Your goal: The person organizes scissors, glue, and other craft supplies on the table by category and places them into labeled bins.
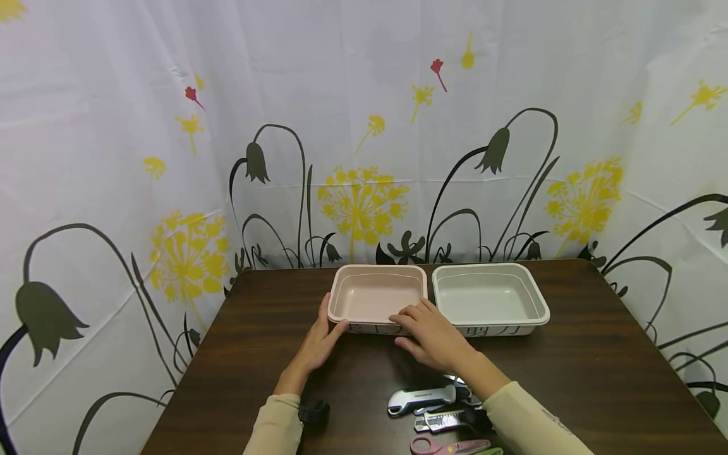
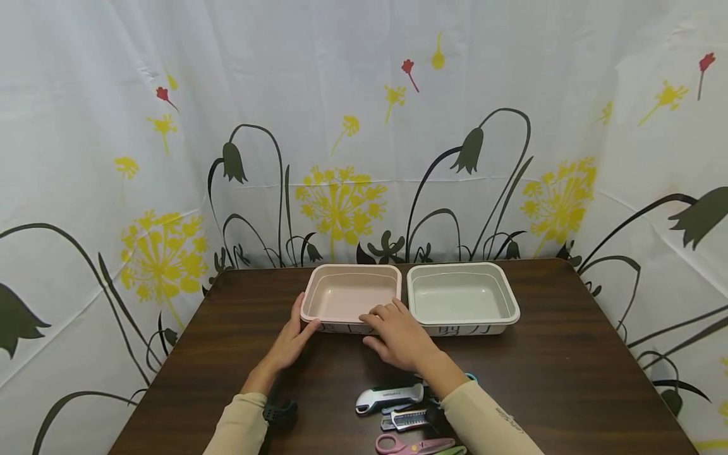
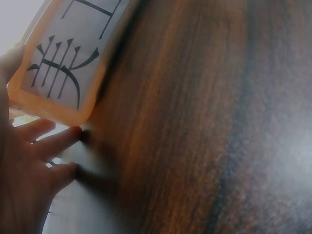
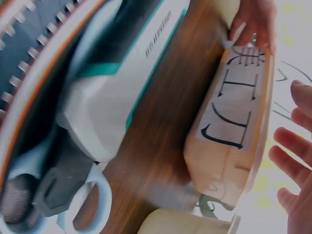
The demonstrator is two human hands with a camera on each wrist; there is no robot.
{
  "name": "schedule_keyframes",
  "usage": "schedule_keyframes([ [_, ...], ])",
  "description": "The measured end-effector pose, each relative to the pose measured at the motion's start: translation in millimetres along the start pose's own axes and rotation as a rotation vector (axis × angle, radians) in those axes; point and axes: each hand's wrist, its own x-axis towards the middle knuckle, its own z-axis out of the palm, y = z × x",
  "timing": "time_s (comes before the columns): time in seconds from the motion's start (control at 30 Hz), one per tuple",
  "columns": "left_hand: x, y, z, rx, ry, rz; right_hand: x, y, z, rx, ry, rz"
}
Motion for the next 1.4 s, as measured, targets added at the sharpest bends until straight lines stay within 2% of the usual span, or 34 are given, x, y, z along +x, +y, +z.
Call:
schedule_keyframes([
  [0.17, -0.6, 0.9, -0.4, 0.002, -0.003, 0.011, -19, -6, -11, 0.035, 0.067, -0.033],
  [0.3, -1.0, 1.0, -0.3, 0.007, 0.003, 0.014, -43, -8, -17, 0.040, 0.099, -0.040],
  [0.47, -1.5, 0.3, 0.2, 0.012, 0.022, 0.036, -81, -8, -18, 0.057, 0.102, 0.022],
  [0.63, -2.9, 1.0, -0.3, 0.020, 0.031, 0.061, -119, -9, -13, 0.058, 0.063, 0.095],
  [0.8, -2.1, 1.6, -1.5, 0.009, 0.028, 0.040, -146, -13, -12, 0.048, 0.043, 0.144],
  [1.1, -0.6, 2.3, -1.7, 0.015, 0.002, 0.002, -168, -19, -2, 0.044, 0.057, 0.079],
  [1.4, 0.1, -2.2, 0.1, 0.004, 0.002, -0.002, -172, -18, 5, 0.007, 0.037, 0.053],
])
